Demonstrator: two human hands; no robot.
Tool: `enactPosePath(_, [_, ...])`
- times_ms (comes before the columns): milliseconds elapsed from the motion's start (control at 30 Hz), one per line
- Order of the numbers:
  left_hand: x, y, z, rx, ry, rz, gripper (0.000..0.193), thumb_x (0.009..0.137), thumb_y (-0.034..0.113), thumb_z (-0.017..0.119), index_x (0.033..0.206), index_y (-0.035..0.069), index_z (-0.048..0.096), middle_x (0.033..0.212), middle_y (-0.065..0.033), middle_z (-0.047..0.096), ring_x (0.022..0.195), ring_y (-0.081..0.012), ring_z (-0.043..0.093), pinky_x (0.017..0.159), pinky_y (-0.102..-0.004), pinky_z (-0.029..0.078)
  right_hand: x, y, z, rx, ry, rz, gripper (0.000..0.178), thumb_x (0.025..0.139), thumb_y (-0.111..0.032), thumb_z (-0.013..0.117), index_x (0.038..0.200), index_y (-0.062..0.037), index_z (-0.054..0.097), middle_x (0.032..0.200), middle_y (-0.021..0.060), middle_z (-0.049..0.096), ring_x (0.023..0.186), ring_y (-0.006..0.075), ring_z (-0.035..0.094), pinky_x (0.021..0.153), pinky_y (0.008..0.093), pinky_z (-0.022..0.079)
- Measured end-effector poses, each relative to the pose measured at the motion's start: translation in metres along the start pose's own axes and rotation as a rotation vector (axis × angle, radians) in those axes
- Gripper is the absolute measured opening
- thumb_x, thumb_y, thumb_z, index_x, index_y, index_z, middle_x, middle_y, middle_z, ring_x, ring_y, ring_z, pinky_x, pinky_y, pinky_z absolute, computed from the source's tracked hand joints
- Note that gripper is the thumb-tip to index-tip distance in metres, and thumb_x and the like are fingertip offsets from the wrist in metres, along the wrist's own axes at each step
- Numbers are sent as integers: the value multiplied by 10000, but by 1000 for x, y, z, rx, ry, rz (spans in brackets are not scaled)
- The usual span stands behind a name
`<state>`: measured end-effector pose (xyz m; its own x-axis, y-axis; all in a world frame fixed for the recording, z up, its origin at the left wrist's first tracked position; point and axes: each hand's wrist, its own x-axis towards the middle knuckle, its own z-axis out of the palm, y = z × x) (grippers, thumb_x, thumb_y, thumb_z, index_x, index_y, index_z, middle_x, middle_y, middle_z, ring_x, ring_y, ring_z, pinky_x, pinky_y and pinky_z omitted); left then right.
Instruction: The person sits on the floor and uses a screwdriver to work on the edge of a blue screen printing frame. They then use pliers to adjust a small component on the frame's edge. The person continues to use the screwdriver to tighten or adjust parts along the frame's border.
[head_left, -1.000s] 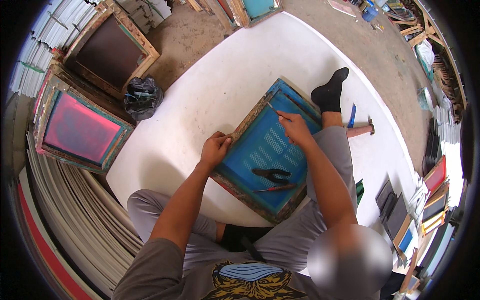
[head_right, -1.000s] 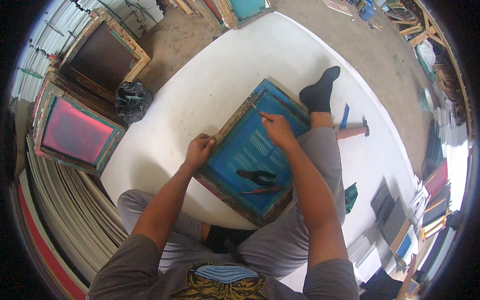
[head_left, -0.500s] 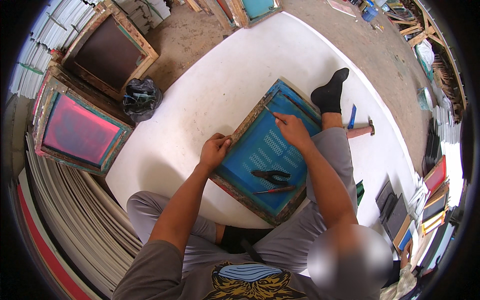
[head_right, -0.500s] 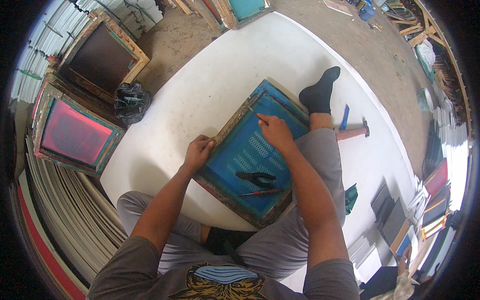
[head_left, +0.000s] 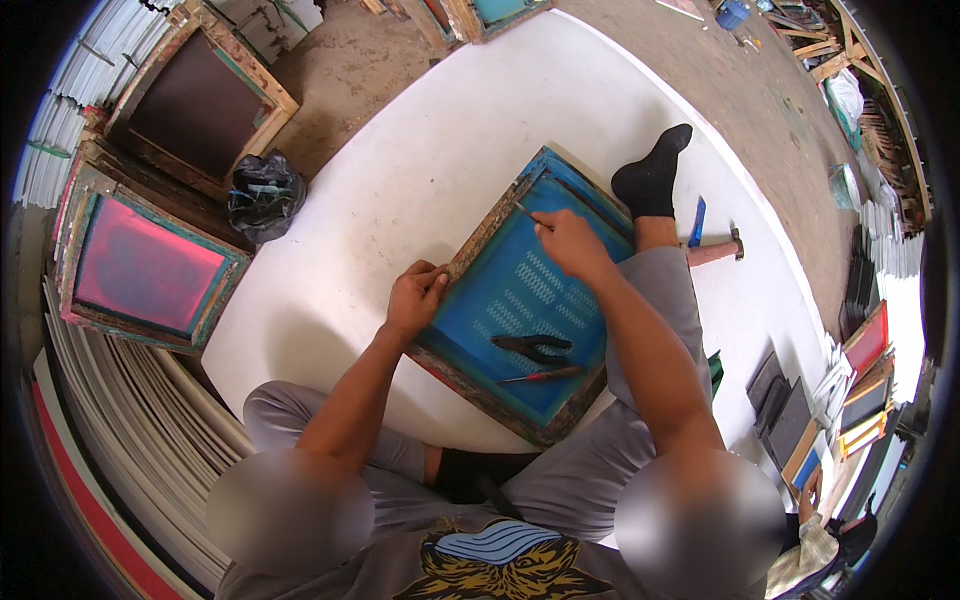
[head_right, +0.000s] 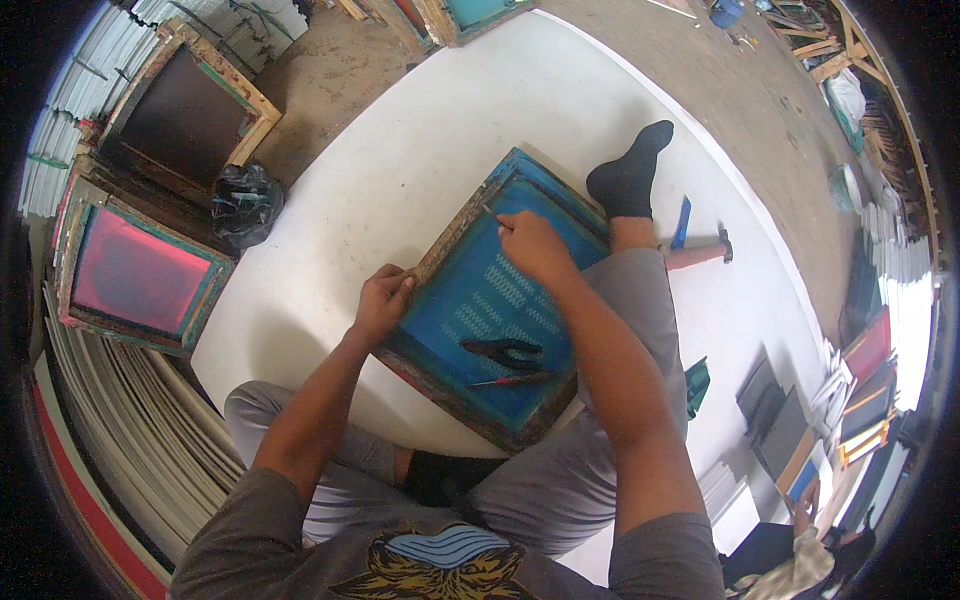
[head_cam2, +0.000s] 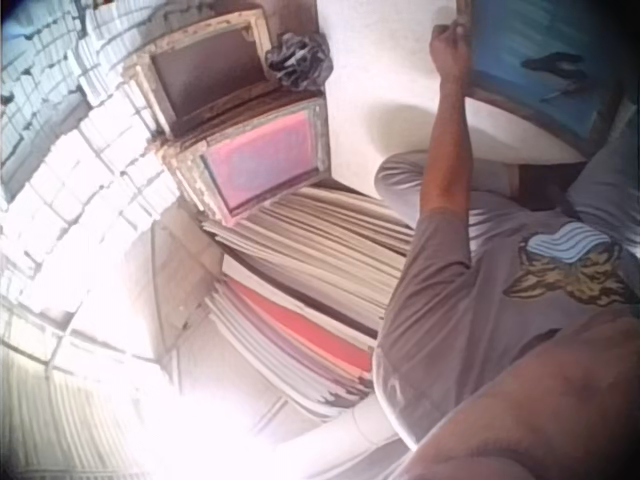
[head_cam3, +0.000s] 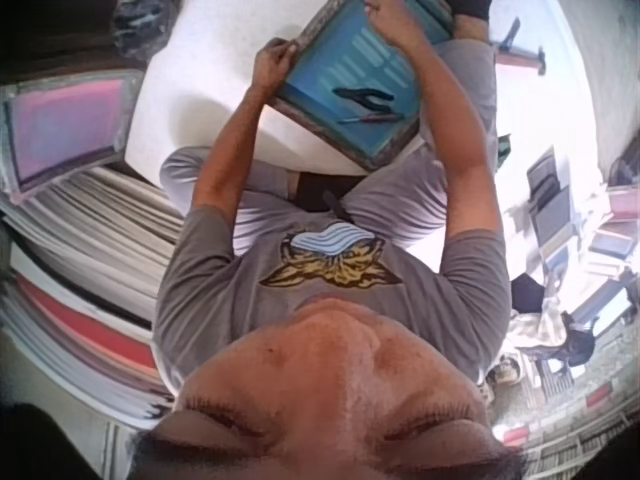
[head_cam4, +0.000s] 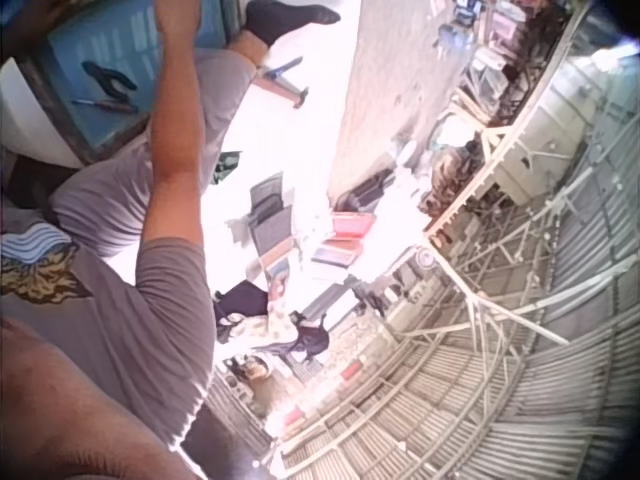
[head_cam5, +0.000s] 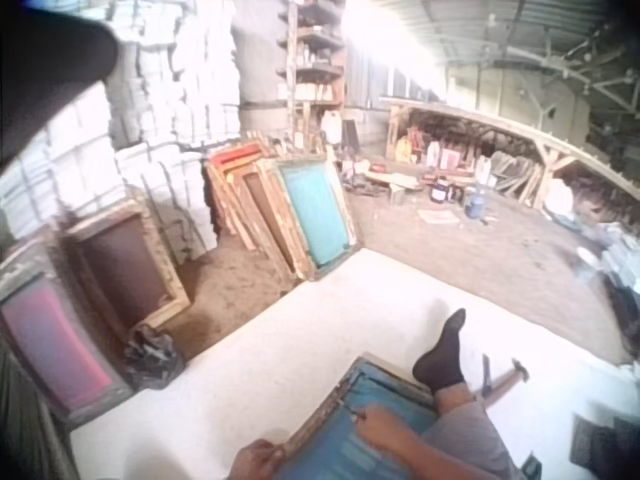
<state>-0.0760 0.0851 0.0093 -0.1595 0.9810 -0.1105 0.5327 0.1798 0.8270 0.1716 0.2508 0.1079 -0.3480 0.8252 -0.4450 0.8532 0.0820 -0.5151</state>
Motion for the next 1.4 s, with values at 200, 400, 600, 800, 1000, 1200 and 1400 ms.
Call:
enactPosePath(200, [0,-6,0,10,13,-16,288,1024,219,642,1193,25,770,1053,-149,707,863,-309,702,796,-393,549,0,11,5,270,-109,127,422,1053,-262,552,1438,-111,636,1186,221,737,1098,422,695,982,519,549])
enactPosePath(400, [3,-8,-1,-23,-4,-43,277,1027,222,641,1197,50,776,1064,-147,710,873,-305,704,801,-391,552,4,21,26,-4,117,-103,396,1061,-260,548,1430,-153,647,1198,202,737,1088,436,696,954,548,556])
enactPosePath(600, [1,-11,1,-2,23,34,276,1031,227,638,1199,55,775,1059,-141,710,887,-308,705,809,-394,552,1,28,25,-11,145,-133,385,1057,-246,553,1414,-148,657,1187,208,739,1065,431,706,928,560,563])
enactPosePath(800, [1,-9,0,-4,13,35,276,1033,217,636,1193,37,771,1052,-151,708,875,-309,704,800,-393,552,-7,19,16,-33,123,-123,382,1054,-237,557,1404,-131,664,1158,211,747,1044,443,708,919,563,565])
enactPosePath(1000, [0,-2,0,24,28,36,274,1029,200,640,1191,19,767,1057,-150,709,855,-305,701,784,-391,551,0,15,13,76,31,-37,431,1045,-232,566,1449,-90,622,1157,232,746,1080,437,709,939,540,561])
enactPosePath(1200, [1,-8,2,30,33,39,274,1027,203,644,1192,23,770,1055,-149,710,848,-304,701,785,-389,548,8,39,25,440,-79,32,483,1070,-296,554,1517,-112,569,842,141,714,655,269,688,569,433,536])
enactPosePath(1400, [2,-10,-1,-11,-3,-8,275,1029,216,642,1200,44,773,1052,-142,709,865,-298,704,798,-388,549,4,41,21,994,-226,309,438,1090,-324,559,1507,-198,596,646,30,557,420,122,492,363,311,350])
